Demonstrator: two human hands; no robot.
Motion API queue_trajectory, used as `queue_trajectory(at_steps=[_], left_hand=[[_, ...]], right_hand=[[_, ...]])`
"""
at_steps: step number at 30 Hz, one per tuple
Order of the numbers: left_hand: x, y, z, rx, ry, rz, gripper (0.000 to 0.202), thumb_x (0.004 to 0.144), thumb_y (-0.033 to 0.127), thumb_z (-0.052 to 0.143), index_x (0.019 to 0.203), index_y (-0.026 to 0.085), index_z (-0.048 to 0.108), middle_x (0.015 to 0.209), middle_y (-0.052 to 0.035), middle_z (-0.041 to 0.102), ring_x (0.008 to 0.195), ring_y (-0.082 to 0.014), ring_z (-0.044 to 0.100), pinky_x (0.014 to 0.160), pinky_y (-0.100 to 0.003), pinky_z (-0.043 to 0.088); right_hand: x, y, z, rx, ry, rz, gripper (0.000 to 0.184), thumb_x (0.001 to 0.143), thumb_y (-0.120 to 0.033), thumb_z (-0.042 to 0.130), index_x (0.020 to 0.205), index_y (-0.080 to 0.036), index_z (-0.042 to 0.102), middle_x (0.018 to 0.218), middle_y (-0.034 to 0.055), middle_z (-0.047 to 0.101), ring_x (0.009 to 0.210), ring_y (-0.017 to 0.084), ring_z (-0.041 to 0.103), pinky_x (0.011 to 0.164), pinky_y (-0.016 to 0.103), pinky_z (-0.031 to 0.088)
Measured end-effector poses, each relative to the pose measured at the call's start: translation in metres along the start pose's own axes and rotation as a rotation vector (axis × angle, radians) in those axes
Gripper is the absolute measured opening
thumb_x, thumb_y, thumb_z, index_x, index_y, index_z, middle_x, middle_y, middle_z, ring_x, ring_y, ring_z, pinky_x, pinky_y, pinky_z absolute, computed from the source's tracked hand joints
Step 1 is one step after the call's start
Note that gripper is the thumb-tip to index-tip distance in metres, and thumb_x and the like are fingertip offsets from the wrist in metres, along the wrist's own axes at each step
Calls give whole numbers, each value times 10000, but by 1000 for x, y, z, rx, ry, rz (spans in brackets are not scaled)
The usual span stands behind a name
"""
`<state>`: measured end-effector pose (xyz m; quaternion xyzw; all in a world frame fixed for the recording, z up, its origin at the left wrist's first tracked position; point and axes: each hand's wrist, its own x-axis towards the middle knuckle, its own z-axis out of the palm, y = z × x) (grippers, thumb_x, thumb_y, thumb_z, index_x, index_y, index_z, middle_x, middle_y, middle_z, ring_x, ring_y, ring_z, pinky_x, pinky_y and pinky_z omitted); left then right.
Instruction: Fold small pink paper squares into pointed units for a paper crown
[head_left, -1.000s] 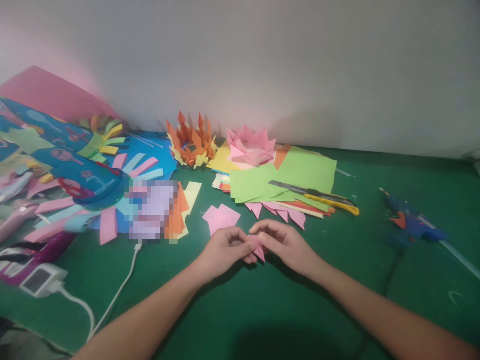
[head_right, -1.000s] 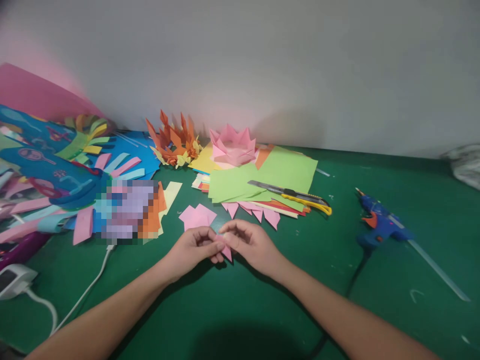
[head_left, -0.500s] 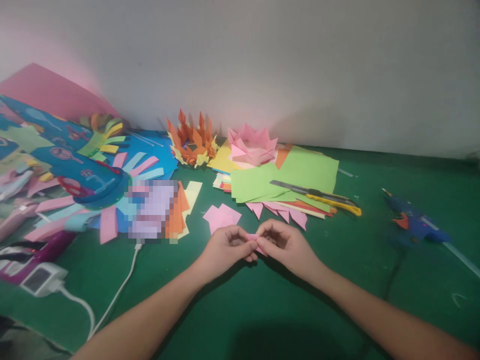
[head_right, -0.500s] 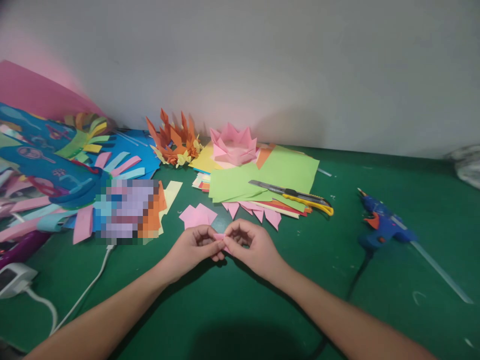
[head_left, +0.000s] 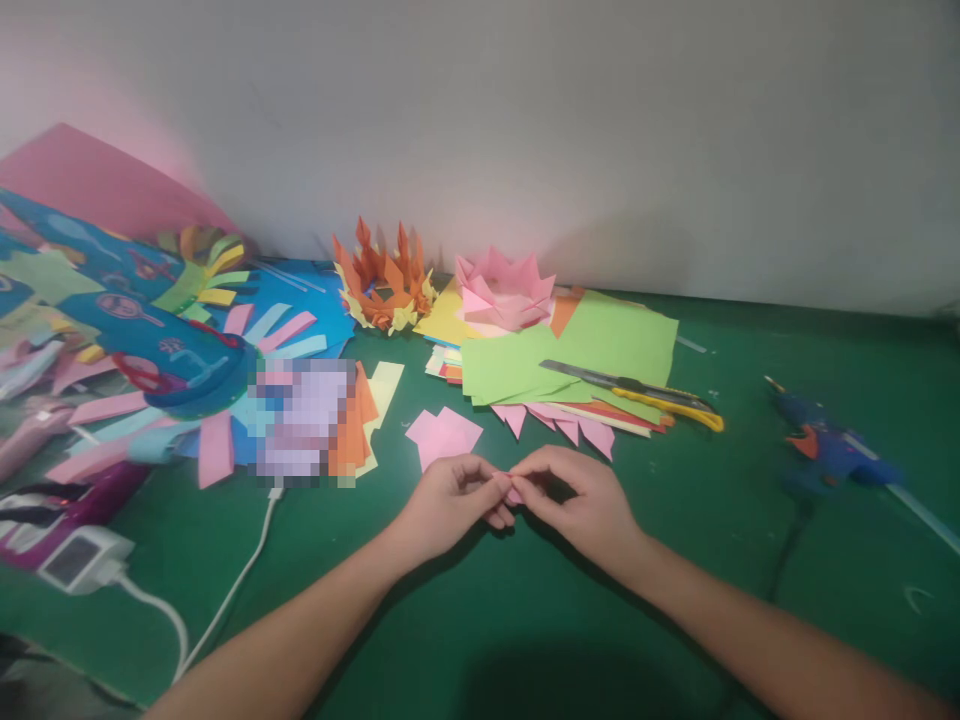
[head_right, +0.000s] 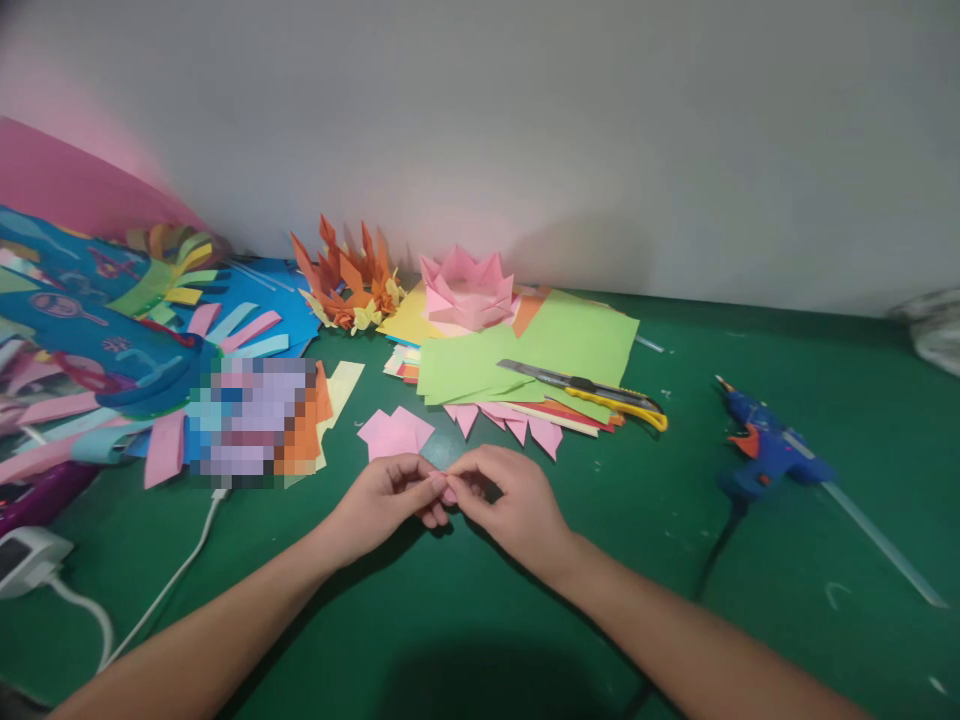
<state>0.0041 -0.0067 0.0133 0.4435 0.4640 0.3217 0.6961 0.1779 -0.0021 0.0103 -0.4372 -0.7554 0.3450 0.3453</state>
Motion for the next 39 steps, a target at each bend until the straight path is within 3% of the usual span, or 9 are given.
queue_trajectory(at_steps=[5, 11, 19, 23, 27, 31, 39], left_hand=[[1, -3, -4, -36, -23, 9, 391, 702, 472, 698, 717, 89, 621, 697, -62, 668, 553, -104, 627, 546, -203, 512], [0, 1, -7, -37, -57, -16, 366, 732, 454, 681, 731, 89, 651, 704, -63, 679, 577, -112, 640, 579, -210, 523], [0, 2, -8, -50, -83, -24, 369, 750, 452, 663, 734, 83, 650, 686, -60, 676, 578, -108, 644, 582, -196, 523], [1, 2, -8, -39, -51, -30, 376, 744, 458, 665, 733, 83, 636, 654, -54, 668, 571, -113, 645, 580, -203, 522], [1, -1, -5, -2, -34, -7, 412, 734, 501, 651, 734, 91, 615, 612, -43, 651, 559, -118, 637, 577, -217, 522], [0, -6, -4, 87, 12, 67, 403, 756, 505, 622, 732, 103, 601, 607, -34, 640, 544, -106, 617, 573, -219, 513], [2, -6, -5, 115, 49, 98, 353, 715, 448, 686, 767, 113, 591, 632, -27, 643, 560, -104, 605, 589, -229, 502]], right_hand=[[0, 2, -4, -51, -32, -163, 145, 883, -226, 516, 806, -226, 639, 716, 16, 666, 660, 148, 589, 630, 266, 442], [0, 5, -6, -145, -72, -251, 175, 903, -227, 481, 843, -224, 646, 730, 26, 665, 668, 152, 590, 644, 271, 439], [1, 5, -6, -164, -106, -284, 184, 908, -219, 456, 840, -217, 627, 743, 26, 667, 690, 146, 592, 665, 259, 445], [0, 6, -3, -93, -54, -297, 159, 891, -184, 476, 857, -204, 629, 749, 22, 670, 682, 132, 593, 654, 249, 449], [0, 3, -2, 20, -18, -163, 113, 863, -205, 527, 803, -199, 623, 721, 13, 659, 656, 123, 589, 620, 235, 457], [3, 1, -1, 58, -65, 36, 94, 823, -222, 560, 753, -191, 615, 698, 7, 647, 622, 119, 583, 561, 217, 449], [5, 2, -3, 266, -130, 248, 171, 805, -302, 577, 698, -170, 580, 632, -2, 595, 572, 113, 543, 542, 221, 436]])
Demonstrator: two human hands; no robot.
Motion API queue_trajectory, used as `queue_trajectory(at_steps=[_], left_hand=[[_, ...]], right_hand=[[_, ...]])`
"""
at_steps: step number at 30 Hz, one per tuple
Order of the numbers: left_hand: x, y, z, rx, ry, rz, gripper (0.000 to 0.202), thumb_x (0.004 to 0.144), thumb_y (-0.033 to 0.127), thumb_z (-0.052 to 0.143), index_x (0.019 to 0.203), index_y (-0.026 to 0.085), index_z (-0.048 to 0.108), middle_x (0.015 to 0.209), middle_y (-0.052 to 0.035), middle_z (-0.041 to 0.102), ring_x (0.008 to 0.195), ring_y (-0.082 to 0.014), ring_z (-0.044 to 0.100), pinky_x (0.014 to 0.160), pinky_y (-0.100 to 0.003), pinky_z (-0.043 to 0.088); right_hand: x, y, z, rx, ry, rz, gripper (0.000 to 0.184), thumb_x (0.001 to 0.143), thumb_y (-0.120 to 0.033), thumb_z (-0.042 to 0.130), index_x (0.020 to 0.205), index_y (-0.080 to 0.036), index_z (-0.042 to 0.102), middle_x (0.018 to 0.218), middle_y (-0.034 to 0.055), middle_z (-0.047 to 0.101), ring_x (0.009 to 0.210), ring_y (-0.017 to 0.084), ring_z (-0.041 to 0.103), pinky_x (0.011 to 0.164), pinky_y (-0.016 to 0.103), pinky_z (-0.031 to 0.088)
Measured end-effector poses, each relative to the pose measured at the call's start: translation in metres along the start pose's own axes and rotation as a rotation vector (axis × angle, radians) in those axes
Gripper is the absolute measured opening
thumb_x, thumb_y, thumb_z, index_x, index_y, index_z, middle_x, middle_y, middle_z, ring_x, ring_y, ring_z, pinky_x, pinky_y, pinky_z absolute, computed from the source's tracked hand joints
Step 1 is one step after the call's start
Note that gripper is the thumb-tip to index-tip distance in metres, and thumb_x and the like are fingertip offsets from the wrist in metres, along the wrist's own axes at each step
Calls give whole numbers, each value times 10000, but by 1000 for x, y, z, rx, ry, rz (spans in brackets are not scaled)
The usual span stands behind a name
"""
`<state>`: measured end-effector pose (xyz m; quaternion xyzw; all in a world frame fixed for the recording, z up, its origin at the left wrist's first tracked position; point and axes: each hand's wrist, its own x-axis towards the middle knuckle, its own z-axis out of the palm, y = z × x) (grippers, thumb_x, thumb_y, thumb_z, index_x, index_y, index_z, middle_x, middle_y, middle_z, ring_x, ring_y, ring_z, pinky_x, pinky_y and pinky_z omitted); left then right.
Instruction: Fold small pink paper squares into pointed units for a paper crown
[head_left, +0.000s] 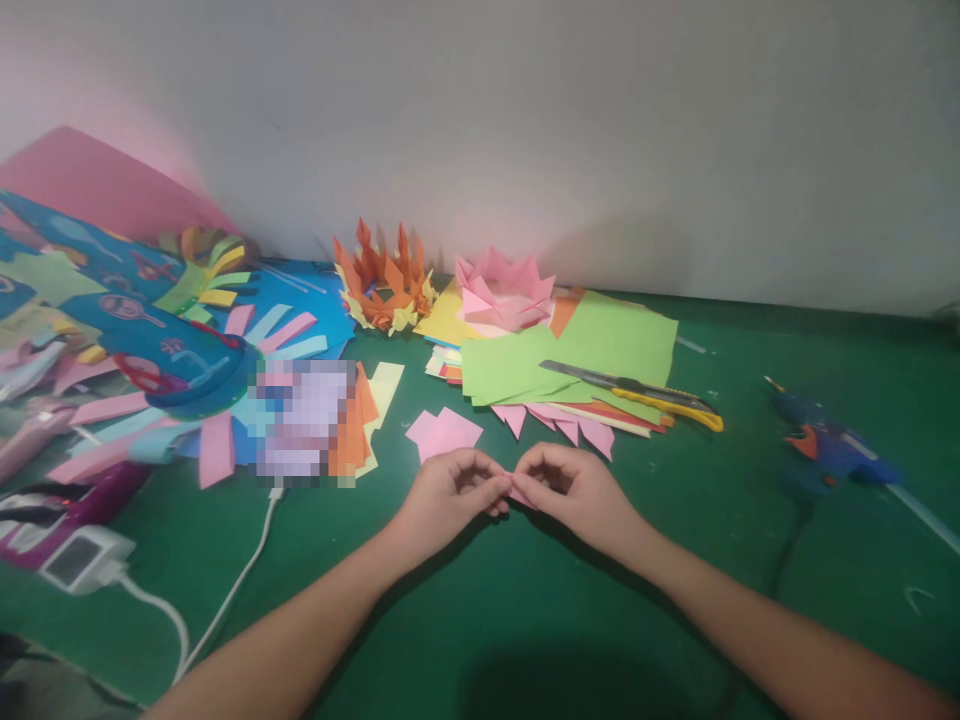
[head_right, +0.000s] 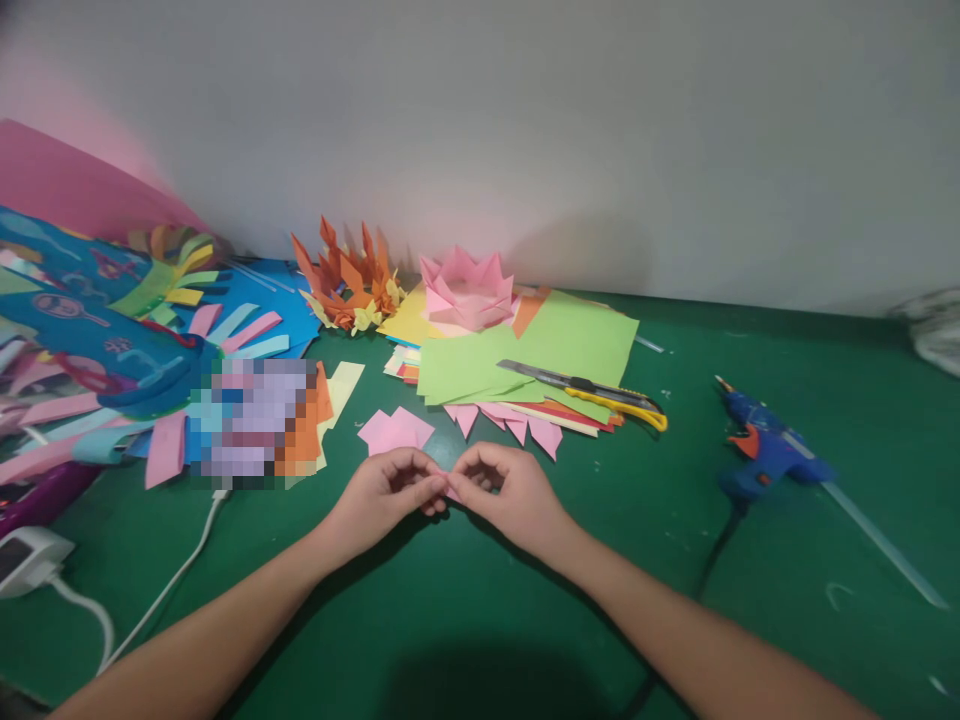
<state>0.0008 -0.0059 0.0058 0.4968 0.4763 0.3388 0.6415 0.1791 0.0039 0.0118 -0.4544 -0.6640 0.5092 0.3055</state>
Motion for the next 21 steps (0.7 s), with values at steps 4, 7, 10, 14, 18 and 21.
queue_trajectory(at_steps=[4, 7, 10, 14, 18, 21], left_hand=[[0, 3, 0, -27, -11, -13, 357, 711, 454, 684, 760, 117, 575, 636, -19, 629, 564, -98, 593, 597, -232, 496], [-1, 5, 1, -49, -29, -4, 347, 721, 446, 677, 756, 123, 556, 620, -4, 603, 562, -90, 576, 587, -224, 485], [-2, 6, 1, -81, -32, 24, 311, 746, 415, 665, 750, 132, 538, 618, 9, 582, 572, -87, 565, 585, -218, 474], [-3, 8, 0, -162, -63, 36, 276, 760, 372, 663, 722, 133, 531, 609, 10, 576, 578, -90, 563, 593, -223, 470], [-2, 6, -1, -164, -61, 4, 308, 756, 410, 660, 738, 132, 528, 600, 4, 585, 562, -102, 579, 577, -232, 476], [-1, 2, 0, -97, -48, 8, 320, 782, 443, 622, 772, 139, 520, 591, 8, 581, 550, -106, 582, 571, -237, 479]], right_hand=[[0, -2, -1, 98, -52, 58, 236, 816, -345, 579, 668, -161, 562, 576, -18, 550, 528, 95, 495, 511, 211, 397], [0, -3, -2, 138, -77, 73, 264, 825, -365, 580, 664, -157, 560, 571, -21, 544, 531, 92, 487, 519, 213, 390], [0, -3, -1, 178, -106, 77, 270, 834, -372, 575, 672, -156, 559, 567, -26, 534, 534, 92, 487, 537, 219, 399], [0, -4, 0, 236, -152, 89, 271, 836, -382, 573, 690, -155, 556, 570, -30, 523, 532, 92, 490, 543, 225, 410], [1, -5, 0, 268, -159, 101, 281, 840, -391, 567, 692, -154, 544, 568, -33, 519, 526, 87, 485, 538, 220, 410], [2, -4, -1, 271, -165, 105, 291, 843, -400, 562, 690, -154, 535, 563, -30, 526, 519, 86, 489, 536, 219, 412]])
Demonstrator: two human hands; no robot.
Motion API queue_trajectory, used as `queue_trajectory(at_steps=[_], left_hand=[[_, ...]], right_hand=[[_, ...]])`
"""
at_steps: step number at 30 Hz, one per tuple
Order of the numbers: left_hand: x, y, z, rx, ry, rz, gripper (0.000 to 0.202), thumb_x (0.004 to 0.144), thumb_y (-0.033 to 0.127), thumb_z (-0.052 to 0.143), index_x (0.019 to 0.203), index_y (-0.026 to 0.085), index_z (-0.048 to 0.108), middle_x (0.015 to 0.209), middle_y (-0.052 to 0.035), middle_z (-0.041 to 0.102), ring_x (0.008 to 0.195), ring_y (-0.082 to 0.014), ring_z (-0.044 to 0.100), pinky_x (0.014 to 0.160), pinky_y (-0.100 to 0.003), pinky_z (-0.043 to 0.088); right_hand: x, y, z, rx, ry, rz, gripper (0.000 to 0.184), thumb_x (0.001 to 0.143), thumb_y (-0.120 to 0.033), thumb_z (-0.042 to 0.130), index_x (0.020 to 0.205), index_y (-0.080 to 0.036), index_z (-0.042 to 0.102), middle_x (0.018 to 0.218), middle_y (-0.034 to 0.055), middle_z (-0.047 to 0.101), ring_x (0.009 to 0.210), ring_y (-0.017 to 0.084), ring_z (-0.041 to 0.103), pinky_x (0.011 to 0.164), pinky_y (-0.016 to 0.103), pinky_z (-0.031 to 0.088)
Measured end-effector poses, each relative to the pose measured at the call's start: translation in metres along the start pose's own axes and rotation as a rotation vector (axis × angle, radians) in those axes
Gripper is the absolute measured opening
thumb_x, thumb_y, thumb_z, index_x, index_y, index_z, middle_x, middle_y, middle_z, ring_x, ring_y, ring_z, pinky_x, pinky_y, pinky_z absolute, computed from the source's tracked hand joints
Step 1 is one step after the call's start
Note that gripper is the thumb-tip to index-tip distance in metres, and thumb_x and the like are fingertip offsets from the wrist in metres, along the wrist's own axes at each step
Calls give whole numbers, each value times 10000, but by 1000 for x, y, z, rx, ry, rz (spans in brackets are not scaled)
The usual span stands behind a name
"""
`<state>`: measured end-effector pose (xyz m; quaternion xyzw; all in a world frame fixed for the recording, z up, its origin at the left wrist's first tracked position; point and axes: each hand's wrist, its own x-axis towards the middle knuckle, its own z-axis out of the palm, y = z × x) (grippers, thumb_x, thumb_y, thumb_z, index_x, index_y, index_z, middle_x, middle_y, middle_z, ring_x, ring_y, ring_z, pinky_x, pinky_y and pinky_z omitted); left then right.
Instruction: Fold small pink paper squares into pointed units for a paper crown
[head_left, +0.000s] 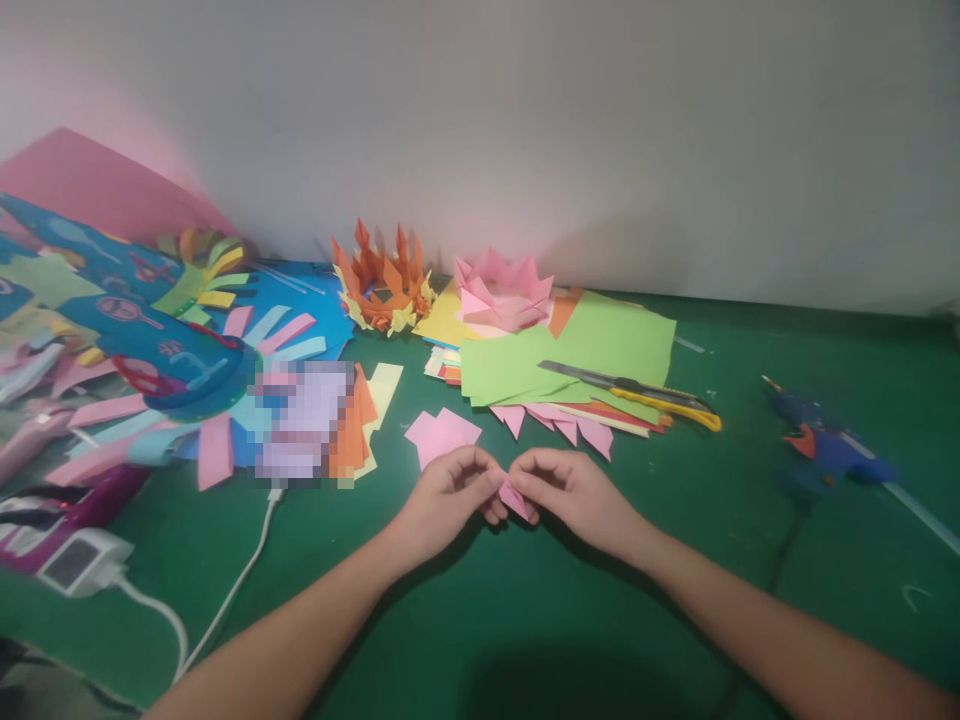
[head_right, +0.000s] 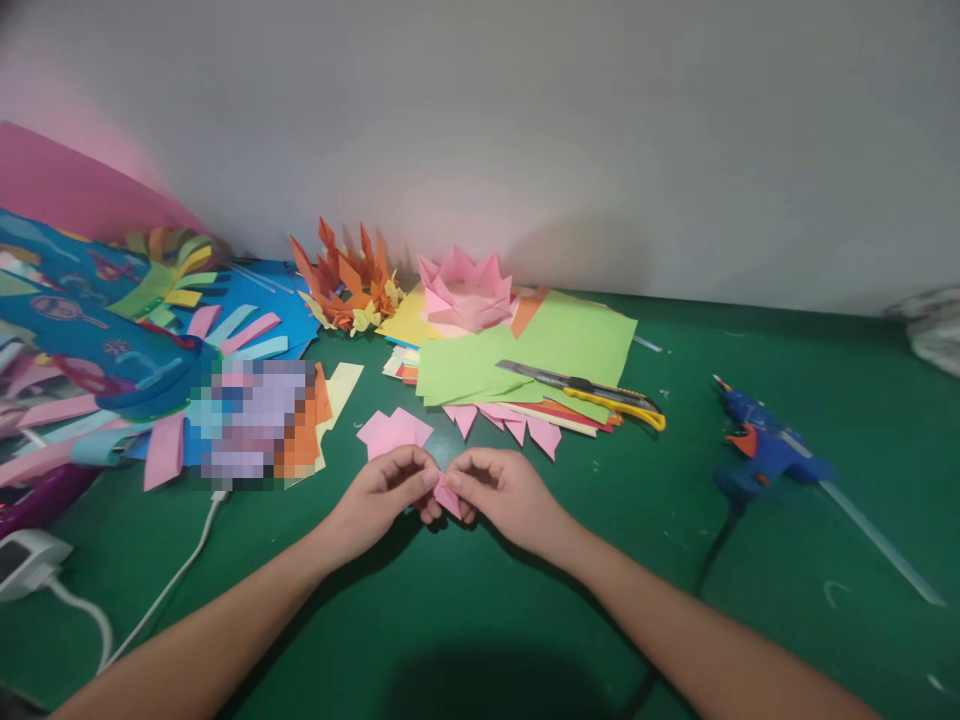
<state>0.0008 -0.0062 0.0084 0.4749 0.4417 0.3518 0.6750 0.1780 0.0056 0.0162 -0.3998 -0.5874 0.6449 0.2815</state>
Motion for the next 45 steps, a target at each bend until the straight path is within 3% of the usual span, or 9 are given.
queue_trajectory(at_steps=[7, 18, 25, 30, 34, 38, 45], left_hand=[[-3, -2, 1, 237, 41, 85, 220, 858, 361, 543, 805, 148, 534, 614, 9, 578, 562, -93, 555, 577, -218, 460], [1, -2, 0, 127, 29, 61, 275, 818, 405, 582, 770, 138, 536, 633, -4, 591, 570, -95, 558, 586, -222, 465], [-3, 4, 2, 215, 19, 100, 184, 810, 284, 549, 695, 141, 539, 596, 30, 496, 554, -81, 478, 559, -200, 402], [-3, 4, 0, 252, -4, 123, 205, 840, 309, 527, 713, 147, 523, 617, 29, 489, 568, -80, 464, 559, -199, 384], [-3, 1, 0, 138, -33, 73, 278, 796, 406, 607, 769, 150, 500, 648, 11, 550, 563, -90, 528, 556, -210, 431], [-2, -1, 1, 154, 9, 7, 346, 768, 461, 629, 714, 143, 503, 603, 7, 560, 524, -85, 534, 528, -205, 437], [-5, 2, 0, 61, -39, -4, 327, 738, 429, 672, 710, 136, 529, 610, 17, 544, 539, -79, 525, 556, -207, 444]], right_hand=[[1, 3, 0, -8, -15, 6, 316, 839, -444, 555, 718, -152, 552, 608, -9, 565, 539, 92, 523, 551, 225, 446], [2, 4, 1, -103, 51, -35, 280, 813, -416, 585, 694, -172, 519, 579, -34, 522, 524, 96, 507, 524, 219, 411], [2, 0, -2, -117, -73, -10, 205, 825, -299, 565, 674, -163, 543, 580, -37, 507, 550, 90, 457, 532, 207, 361], [4, -2, -6, -28, -138, 57, 266, 804, -385, 603, 676, -154, 571, 557, -40, 495, 519, 82, 450, 516, 207, 363], [5, 0, -7, 14, -105, 40, 307, 805, -437, 603, 704, -149, 571, 594, -13, 565, 507, 77, 463, 505, 205, 384], [5, 4, -8, 9, -79, 22, 323, 815, -462, 586, 724, -153, 558, 627, 7, 610, 510, 79, 485, 503, 206, 404], [3, 1, -6, -68, -78, 15, 319, 823, -446, 573, 684, -161, 538, 598, -17, 542, 544, 93, 495, 528, 210, 406]])
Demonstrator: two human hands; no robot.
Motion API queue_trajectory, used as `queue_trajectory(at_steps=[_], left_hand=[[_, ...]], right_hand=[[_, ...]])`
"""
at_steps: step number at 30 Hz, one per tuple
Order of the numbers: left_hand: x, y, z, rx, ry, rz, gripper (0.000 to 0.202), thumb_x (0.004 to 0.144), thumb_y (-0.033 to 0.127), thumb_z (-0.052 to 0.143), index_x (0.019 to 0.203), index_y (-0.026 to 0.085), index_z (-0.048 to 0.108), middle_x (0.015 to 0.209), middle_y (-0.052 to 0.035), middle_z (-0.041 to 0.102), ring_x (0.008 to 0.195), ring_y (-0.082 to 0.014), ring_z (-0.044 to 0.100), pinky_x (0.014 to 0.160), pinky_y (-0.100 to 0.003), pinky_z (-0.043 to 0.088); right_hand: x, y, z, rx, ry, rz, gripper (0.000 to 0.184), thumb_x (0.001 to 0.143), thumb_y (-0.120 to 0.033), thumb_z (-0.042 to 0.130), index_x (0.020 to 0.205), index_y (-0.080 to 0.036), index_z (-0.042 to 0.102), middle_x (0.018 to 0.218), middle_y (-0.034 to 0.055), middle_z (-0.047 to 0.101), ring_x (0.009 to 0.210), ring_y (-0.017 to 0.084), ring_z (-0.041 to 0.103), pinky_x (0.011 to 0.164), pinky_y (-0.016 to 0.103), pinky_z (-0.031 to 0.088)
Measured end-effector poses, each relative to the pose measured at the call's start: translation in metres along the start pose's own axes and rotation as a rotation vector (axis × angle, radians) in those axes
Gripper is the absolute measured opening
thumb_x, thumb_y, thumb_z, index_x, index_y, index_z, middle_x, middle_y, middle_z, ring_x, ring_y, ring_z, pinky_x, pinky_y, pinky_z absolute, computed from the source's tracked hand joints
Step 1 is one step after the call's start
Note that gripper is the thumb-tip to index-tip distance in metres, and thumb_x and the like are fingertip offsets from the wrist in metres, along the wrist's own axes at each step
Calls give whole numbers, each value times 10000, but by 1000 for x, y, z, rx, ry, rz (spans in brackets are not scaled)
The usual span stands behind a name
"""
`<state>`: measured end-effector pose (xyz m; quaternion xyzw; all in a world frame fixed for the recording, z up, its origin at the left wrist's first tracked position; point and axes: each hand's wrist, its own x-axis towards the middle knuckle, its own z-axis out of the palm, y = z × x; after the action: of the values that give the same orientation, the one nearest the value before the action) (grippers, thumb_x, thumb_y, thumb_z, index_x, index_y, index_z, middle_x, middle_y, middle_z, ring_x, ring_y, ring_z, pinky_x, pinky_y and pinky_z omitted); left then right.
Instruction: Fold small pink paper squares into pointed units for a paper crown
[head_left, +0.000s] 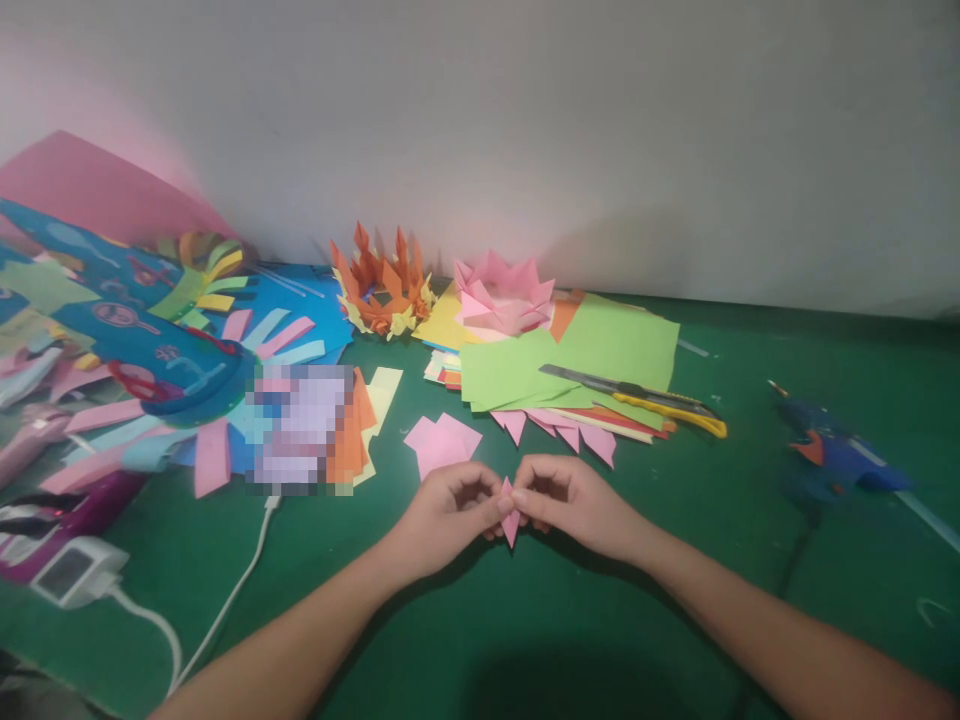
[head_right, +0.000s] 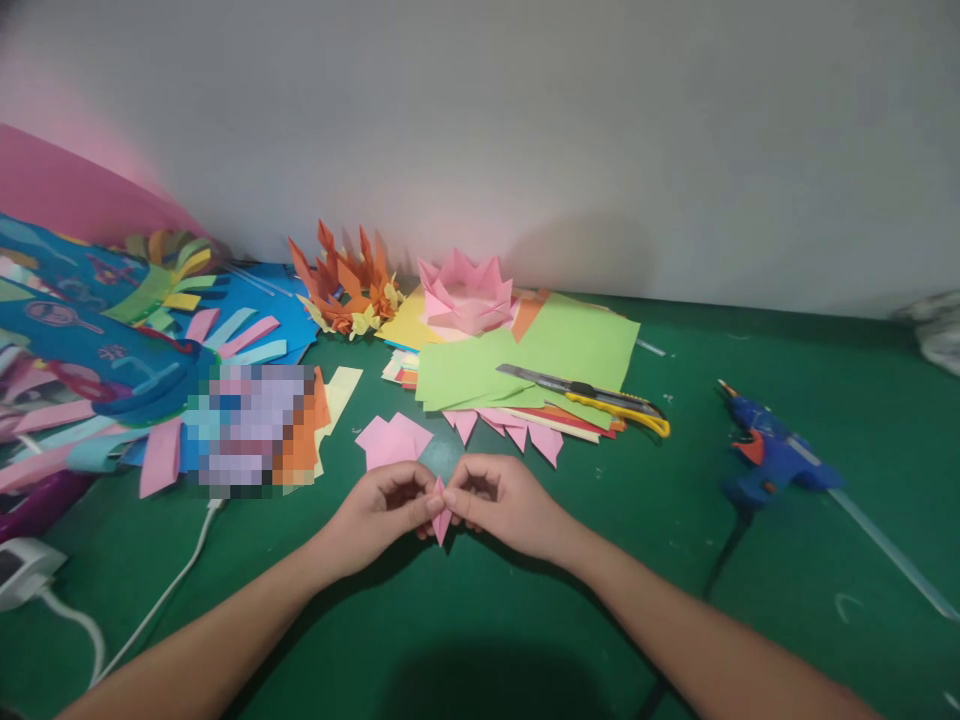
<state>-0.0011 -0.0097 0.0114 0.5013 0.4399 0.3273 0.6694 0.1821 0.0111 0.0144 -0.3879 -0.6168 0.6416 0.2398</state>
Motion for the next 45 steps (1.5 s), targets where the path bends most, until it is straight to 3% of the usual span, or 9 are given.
queue_trajectory(at_steps=[7, 10, 13, 18, 21, 26, 35, 45], left_hand=[[-4, 1, 2, 199, -60, 34, 231, 791, 329, 618, 681, 131, 572, 598, -14, 582, 540, -92, 525, 537, -200, 423], [-4, 1, 4, 283, -81, 81, 218, 801, 296, 597, 657, 134, 581, 625, -30, 610, 558, -101, 542, 550, -202, 431], [-4, -2, 7, 297, -27, 56, 224, 794, 325, 600, 672, 138, 584, 643, -39, 631, 573, -118, 571, 553, -212, 445], [-1, -3, 7, 182, 70, 26, 288, 790, 413, 605, 722, 135, 578, 657, -31, 629, 566, -107, 571, 560, -213, 462], [1, -2, 6, 25, 103, 31, 302, 774, 427, 635, 755, 136, 555, 631, -9, 615, 555, -92, 570, 576, -212, 477], [2, 1, 6, -130, 86, -16, 337, 743, 435, 674, 775, 127, 541, 663, -30, 652, 616, -112, 619, 646, -249, 519], [1, -1, 6, -61, 122, -39, 329, 720, 413, 687, 719, 109, 561, 669, -43, 651, 616, -117, 630, 633, -250, 526], [0, -1, 10, -44, 138, -30, 221, 710, 283, 686, 698, 126, 532, 611, -4, 623, 568, -89, 602, 590, -210, 507]], right_hand=[[-3, 1, 4, -42, -10, -49, 175, 847, -307, 528, 735, -172, 535, 645, -25, 509, 583, 97, 473, 552, 207, 383], [-4, 3, 5, -44, -15, -42, 186, 847, -282, 505, 701, -171, 530, 619, -27, 494, 575, 98, 463, 541, 205, 376], [-5, 3, 6, -46, 3, -43, 251, 876, -328, 477, 682, -173, 512, 601, -23, 501, 562, 99, 467, 520, 204, 372], [-4, 1, 6, -71, 72, -103, 328, 914, -435, 426, 744, -172, 521, 636, -10, 531, 572, 100, 474, 548, 217, 390], [-3, 3, 8, -9, 94, -143, 233, 886, -409, 504, 839, -182, 521, 699, -10, 556, 636, 114, 534, 613, 237, 433], [-3, 3, 11, 19, 132, -137, 194, 860, -363, 556, 786, -186, 527, 692, -13, 563, 666, 131, 579, 667, 269, 474], [-4, 4, 11, -156, 228, -141, 138, 830, -292, 574, 756, -175, 579, 667, 6, 603, 608, 130, 570, 591, 256, 469], [-9, 4, 15, -399, 338, -322, 106, 803, -151, 560, 713, -198, 590, 680, 4, 594, 635, 134, 541, 571, 252, 429]])
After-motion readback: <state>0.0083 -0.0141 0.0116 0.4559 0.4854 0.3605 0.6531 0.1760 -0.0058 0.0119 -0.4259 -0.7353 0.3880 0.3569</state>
